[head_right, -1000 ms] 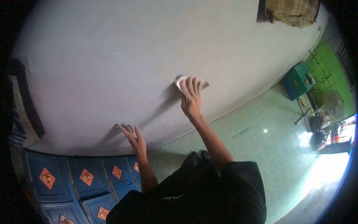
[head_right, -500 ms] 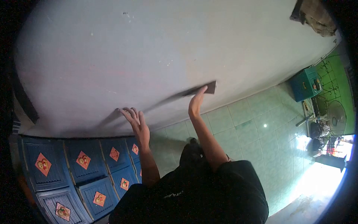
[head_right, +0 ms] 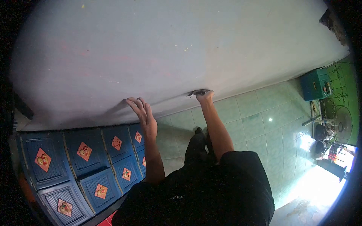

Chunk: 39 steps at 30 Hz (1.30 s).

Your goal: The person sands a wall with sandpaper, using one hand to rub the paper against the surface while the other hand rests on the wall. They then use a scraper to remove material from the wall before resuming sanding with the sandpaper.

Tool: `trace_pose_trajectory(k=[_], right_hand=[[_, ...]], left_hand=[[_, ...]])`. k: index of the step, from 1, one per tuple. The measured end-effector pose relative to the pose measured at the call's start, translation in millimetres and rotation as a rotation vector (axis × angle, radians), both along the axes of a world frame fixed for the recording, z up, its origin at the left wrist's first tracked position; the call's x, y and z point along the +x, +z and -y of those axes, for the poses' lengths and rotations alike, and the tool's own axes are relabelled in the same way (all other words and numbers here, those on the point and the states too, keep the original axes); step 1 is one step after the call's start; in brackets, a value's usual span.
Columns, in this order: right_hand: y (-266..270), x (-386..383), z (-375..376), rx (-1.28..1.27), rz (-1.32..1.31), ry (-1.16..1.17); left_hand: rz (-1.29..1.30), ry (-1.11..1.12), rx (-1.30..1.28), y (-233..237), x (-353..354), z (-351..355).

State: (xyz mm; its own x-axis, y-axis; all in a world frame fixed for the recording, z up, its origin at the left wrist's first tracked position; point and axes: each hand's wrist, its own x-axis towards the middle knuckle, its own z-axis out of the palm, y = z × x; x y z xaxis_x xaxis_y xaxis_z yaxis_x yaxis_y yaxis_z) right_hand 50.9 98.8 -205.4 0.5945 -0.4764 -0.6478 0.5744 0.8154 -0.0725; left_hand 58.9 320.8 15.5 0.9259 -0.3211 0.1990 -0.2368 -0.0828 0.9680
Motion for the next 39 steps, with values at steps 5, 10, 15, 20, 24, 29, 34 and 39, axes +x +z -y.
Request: trace_pose_trajectory(k=[5,10,15,20,24,29,34,39], right_hand=[[27,8,-27,0.105,0.087,0.009],[-3,17,-40,0.075,-0.081,0.112],[-25,17,-42,0.446,0.309,0.047],[-8,25,-54,0.253,-0.016,0.124],[-17,12,-57,0.239,0.35,0.081],[15,28,-45,0.276,0.224,0.145],[-8,23,-60,-0.034,0.113,0.092],[-13,36,-83,0.221,-0.089,0.052]], left_hand=[[-0.001,0.049,-0.005,11,-5,-6],[0.071,0.067,0.027,1,-6,-22],[-0.02,0.133,0.052,-27,-15,-32],[-0.052,0.151,0.043,-59,-40,-46],[-0.198,0.142,0.245,-86,-54,-63],[0.075,0.255,0.409,-82,-35,-90],[0.743,0.467,0.412,38,37,-95],[1.527,0.418,0.457,112,111,-89]])
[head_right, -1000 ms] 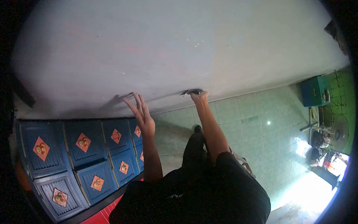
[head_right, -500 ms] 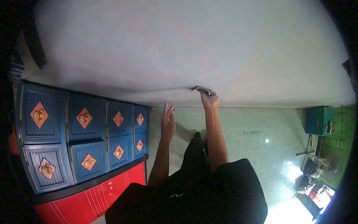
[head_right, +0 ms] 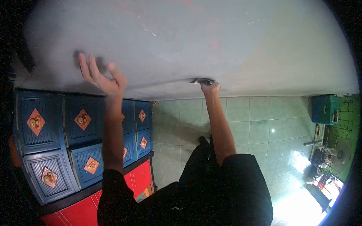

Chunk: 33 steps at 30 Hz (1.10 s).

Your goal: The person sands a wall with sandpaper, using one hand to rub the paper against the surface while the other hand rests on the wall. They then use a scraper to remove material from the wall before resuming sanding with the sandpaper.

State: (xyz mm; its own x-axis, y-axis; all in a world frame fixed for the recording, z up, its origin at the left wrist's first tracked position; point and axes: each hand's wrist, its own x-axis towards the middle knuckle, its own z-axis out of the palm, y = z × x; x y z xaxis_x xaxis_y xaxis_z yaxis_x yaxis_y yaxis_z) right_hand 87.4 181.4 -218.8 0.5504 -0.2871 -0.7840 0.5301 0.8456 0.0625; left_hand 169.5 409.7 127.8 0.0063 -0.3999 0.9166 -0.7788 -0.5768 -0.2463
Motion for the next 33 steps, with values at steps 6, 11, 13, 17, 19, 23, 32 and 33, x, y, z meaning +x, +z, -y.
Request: trace_pose_trajectory(k=[6,11,13,17,19,23,32,33], right_hand=[[-27,25,-36,-0.081,0.131,-0.006],[-50,37,-64,-0.113,0.075,0.11],[-53,37,-75,-0.105,0.045,0.137],[-15,41,-82,0.019,0.255,0.082],[3,53,-75,0.093,0.24,0.065],[-32,35,-91,0.005,0.134,0.003],[-60,39,-73,0.02,0.149,-0.086],[-67,42,-75,0.017,0.223,-0.128]], left_hand=[[0.277,-0.205,0.028,-26,59,13],[0.313,-0.25,0.042,-32,65,12],[0.26,-0.263,0.019,-44,56,13],[0.274,-0.193,0.001,-82,57,22],[0.258,-0.245,-0.022,-83,63,21],[0.236,-0.191,0.009,-83,56,17],[0.248,-0.17,-0.001,-85,56,19],[0.241,-0.155,0.008,-84,58,19]])
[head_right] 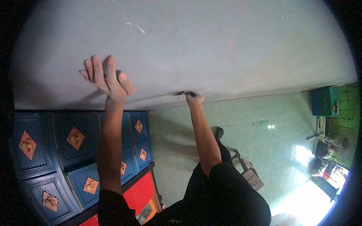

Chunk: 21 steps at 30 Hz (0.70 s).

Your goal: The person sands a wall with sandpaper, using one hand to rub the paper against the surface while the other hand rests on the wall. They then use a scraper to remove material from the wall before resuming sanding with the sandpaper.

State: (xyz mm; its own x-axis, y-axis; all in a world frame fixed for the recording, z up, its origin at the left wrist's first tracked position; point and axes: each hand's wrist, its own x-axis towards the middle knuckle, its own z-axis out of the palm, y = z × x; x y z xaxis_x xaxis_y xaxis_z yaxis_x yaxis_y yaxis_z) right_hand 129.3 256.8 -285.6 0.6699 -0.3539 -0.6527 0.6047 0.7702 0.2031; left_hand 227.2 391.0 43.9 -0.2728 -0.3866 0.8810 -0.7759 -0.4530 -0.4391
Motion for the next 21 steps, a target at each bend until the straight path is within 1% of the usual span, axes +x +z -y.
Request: trace_pose_trajectory(k=[1,3,4,5,6,8,10,12,13,15,16,17,18,20,21], right_hand=[[25,-6,2,0.005,0.013,0.035],[57,-11,2,0.025,0.025,0.028],[61,-16,-3,0.041,0.028,0.021],[41,-4,-5,-0.219,-0.086,0.109],[24,0,-7,-0.221,-0.086,0.11],[23,8,-7,-0.091,0.005,0.037],[23,1,-6,-0.062,0.065,0.033],[27,-10,-3,0.142,0.11,0.019],[67,-18,-2,0.013,0.067,0.043],[43,-8,5,0.032,0.038,0.078],[40,1,12,0.033,0.028,0.117],[38,5,9,0.026,-0.084,0.093],[36,3,10,0.019,-0.078,0.09],[44,-10,8,-0.262,0.07,0.206],[45,-7,6,-0.26,0.074,0.209]], left_hand=[[0.008,-0.002,0.003,2,1,1],[0.009,-0.022,-0.001,1,0,2],[-0.001,-0.022,0.008,0,-1,2],[-0.003,-0.01,0.01,0,-2,1],[0.008,0.0,0.002,1,-1,1],[0.019,0.002,0.008,1,-1,0],[0.033,0.008,0.014,2,0,0],[0.02,-0.006,0.014,2,-1,0],[0.013,-0.007,0.022,2,-1,0],[0.011,-0.012,0.003,2,-1,0],[0.012,-0.011,-0.001,2,0,0],[0.01,-0.001,0.007,1,-2,-1],[0.016,0.006,0.012,2,-1,-1],[0.035,0.01,0.004,2,1,0],[0.032,0.014,0.014,0,2,-2]])
